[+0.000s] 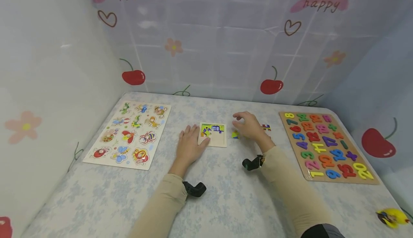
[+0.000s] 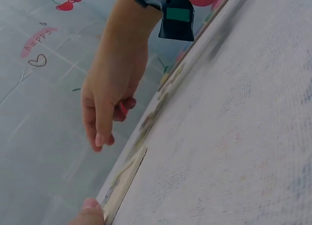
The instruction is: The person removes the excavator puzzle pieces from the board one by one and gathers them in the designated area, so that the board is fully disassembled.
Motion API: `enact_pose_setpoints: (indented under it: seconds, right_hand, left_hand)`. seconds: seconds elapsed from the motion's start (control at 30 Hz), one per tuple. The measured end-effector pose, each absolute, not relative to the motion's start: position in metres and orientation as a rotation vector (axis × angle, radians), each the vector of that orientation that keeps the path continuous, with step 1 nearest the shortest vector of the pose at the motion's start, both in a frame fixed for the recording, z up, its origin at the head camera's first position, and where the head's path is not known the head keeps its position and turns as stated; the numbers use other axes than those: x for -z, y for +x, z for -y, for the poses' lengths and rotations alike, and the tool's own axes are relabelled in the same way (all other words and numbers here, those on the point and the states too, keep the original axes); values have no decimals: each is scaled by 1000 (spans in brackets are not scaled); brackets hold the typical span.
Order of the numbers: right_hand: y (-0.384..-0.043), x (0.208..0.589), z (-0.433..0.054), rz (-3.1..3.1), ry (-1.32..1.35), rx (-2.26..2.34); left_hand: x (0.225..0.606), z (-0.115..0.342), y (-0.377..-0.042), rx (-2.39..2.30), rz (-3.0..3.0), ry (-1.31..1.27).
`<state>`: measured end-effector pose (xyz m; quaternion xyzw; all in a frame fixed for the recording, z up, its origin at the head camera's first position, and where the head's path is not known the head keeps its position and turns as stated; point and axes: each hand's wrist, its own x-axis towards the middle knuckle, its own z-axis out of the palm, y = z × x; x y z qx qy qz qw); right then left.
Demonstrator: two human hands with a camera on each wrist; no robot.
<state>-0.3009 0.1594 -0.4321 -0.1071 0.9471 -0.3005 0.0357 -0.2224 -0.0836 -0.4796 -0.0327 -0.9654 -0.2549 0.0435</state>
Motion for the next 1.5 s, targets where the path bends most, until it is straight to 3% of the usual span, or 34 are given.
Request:
enact_pose_setpoints:
  seconds: [0.5, 1.5]
  right_hand:
    - [-290, 437, -101, -2805, -730, 741]
    - [-282, 435, -78, -2875, -804, 438]
  left_hand:
    - [475, 85, -221, 718, 2963, -119]
    - [482, 84, -220, 663, 2959, -138]
